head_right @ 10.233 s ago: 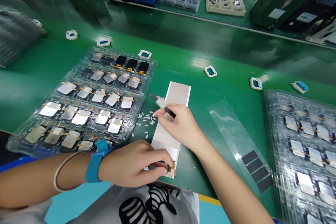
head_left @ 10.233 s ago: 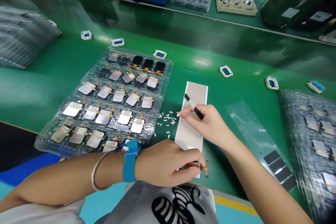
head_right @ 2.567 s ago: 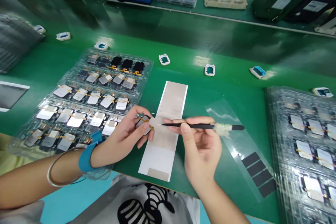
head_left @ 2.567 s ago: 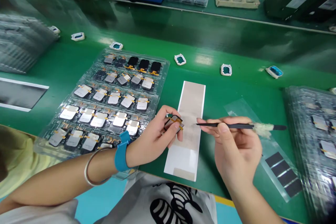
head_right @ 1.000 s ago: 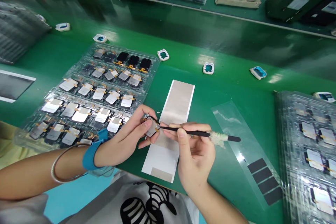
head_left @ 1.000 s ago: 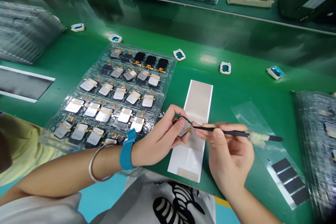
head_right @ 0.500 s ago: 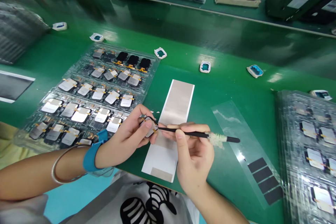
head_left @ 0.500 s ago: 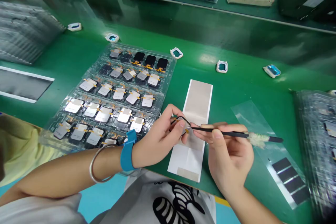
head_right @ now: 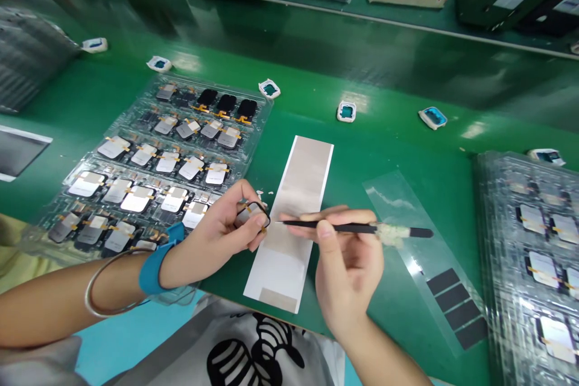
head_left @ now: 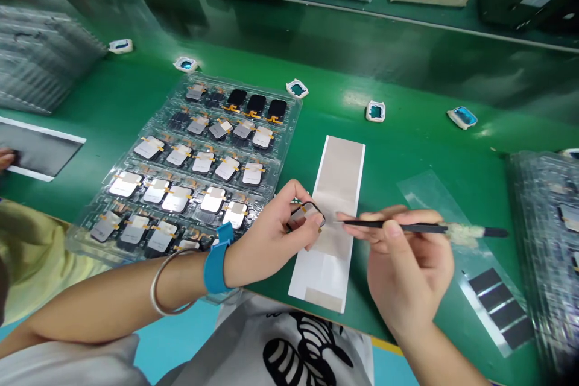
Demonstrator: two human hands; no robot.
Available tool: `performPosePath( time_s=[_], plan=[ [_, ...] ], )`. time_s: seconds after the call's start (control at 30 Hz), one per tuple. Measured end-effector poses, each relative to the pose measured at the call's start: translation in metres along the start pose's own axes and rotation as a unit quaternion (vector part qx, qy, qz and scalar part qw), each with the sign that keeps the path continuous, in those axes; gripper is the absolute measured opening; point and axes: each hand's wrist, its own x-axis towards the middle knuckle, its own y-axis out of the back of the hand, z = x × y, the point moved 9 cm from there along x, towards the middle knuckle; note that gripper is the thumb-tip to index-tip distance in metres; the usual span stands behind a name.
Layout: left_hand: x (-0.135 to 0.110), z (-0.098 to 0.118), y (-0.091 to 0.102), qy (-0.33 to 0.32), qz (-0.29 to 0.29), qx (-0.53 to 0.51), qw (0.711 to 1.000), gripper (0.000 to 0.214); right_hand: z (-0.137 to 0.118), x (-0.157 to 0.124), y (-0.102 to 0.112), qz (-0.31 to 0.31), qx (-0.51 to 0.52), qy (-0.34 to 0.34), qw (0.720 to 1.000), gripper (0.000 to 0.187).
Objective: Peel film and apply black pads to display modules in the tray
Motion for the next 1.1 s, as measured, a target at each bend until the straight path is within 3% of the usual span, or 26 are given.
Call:
performPosePath(
  time_s=[0.17,0.47,0.57,0.67,0.73,0.77,0.83,0.9,0.93,0.97,1.0,1.1],
  plan=[
    [0.000,0.003,-0.003,-0.011,-0.015,0.035,0.999,0.021,-0.013,0.009,0.013,0.060,-0.021,0.033,0.997,0.008],
    [0.002,0.005,-0.010,0.015,-0.069,0.020,0.997,0.020,-0.003,0.012,0.015,0.065,-0.007,0.002,0.998,0.012],
    [-0.007,0.017,-0.015,-0.032,-0.088,0.108,0.990,0.016,-0.001,0.013,0.018,0.071,-0.003,-0.004,0.997,0.014],
    [-0.025,0.037,-0.022,-0.080,-0.115,0.230,0.963,0.009,0.001,0.014,0.023,0.081,-0.003,-0.007,0.997,0.019],
    [-0.031,0.052,-0.014,-0.085,-0.108,0.302,0.943,0.009,0.002,0.014,0.025,0.082,-0.002,-0.013,0.997,0.021],
    [-0.029,0.061,-0.002,-0.086,-0.083,0.334,0.935,0.012,0.003,0.013,0.026,0.082,0.000,-0.016,0.997,0.021],
    [-0.015,0.086,0.040,-0.101,0.019,0.395,0.913,0.014,0.002,0.013,0.026,0.079,0.003,-0.016,0.997,0.021],
    [0.003,0.116,0.097,-0.152,0.158,0.466,0.857,0.013,0.001,0.012,0.025,0.073,0.005,-0.013,0.997,0.020],
    [0.014,0.122,0.133,-0.129,0.233,0.479,0.836,0.012,0.001,0.012,0.024,0.070,0.006,-0.012,0.997,0.020],
    [0.023,0.123,0.171,-0.089,0.307,0.468,0.824,0.014,0.001,0.012,0.023,0.068,0.005,-0.013,0.998,0.019],
    [0.034,0.120,0.201,-0.060,0.338,0.464,0.817,0.018,0.001,0.012,0.023,0.067,0.004,-0.014,0.998,0.019],
    [0.053,0.108,0.268,-0.002,0.380,0.463,0.801,0.028,0.002,0.013,0.026,0.072,0.000,-0.018,0.997,0.020]
  ],
)
